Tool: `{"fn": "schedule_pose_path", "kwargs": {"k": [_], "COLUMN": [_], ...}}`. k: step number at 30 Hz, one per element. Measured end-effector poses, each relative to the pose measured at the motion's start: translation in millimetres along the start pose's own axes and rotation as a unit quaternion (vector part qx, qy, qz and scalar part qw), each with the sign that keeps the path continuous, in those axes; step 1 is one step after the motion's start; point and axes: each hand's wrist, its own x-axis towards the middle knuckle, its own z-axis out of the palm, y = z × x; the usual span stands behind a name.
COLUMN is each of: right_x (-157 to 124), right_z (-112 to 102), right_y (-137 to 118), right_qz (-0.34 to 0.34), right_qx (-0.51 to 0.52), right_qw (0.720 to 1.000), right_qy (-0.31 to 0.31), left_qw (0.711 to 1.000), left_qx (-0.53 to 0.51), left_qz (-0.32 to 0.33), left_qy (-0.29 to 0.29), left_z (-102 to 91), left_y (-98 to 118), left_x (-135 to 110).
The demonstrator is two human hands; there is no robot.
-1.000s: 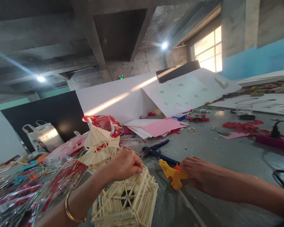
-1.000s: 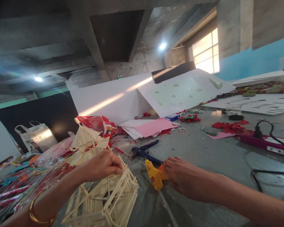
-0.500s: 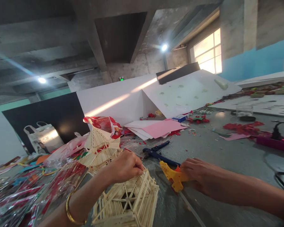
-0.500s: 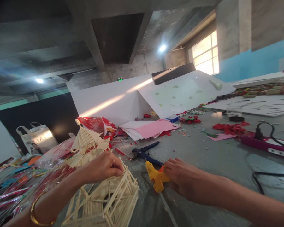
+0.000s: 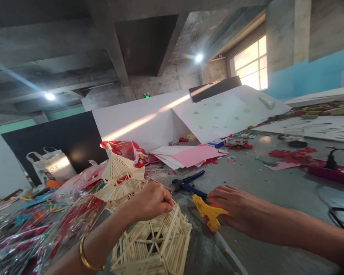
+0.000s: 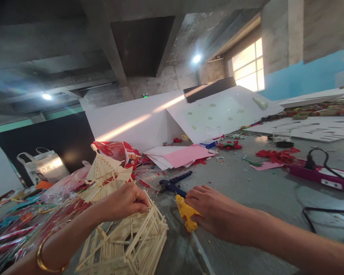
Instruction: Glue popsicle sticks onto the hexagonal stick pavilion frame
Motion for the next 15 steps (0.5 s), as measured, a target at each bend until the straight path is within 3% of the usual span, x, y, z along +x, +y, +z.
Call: {"fn": "schedule_pose_path", "kwargs": {"k": [15], "right_x": [-4.7], "right_z": [3.8], "right_y": [9.3], "right_qz": [0.013], "right_qx": [0.001], "right_qw": [1.000], "right_qy": [-0.012], "left_qw": [1.000], "left_qx": [-0.003], "left_qz": [0.007], "left_qy": [-0.006], "left_z": [2.0], "left_y": [-1.5], "left_x": [0.6]}}
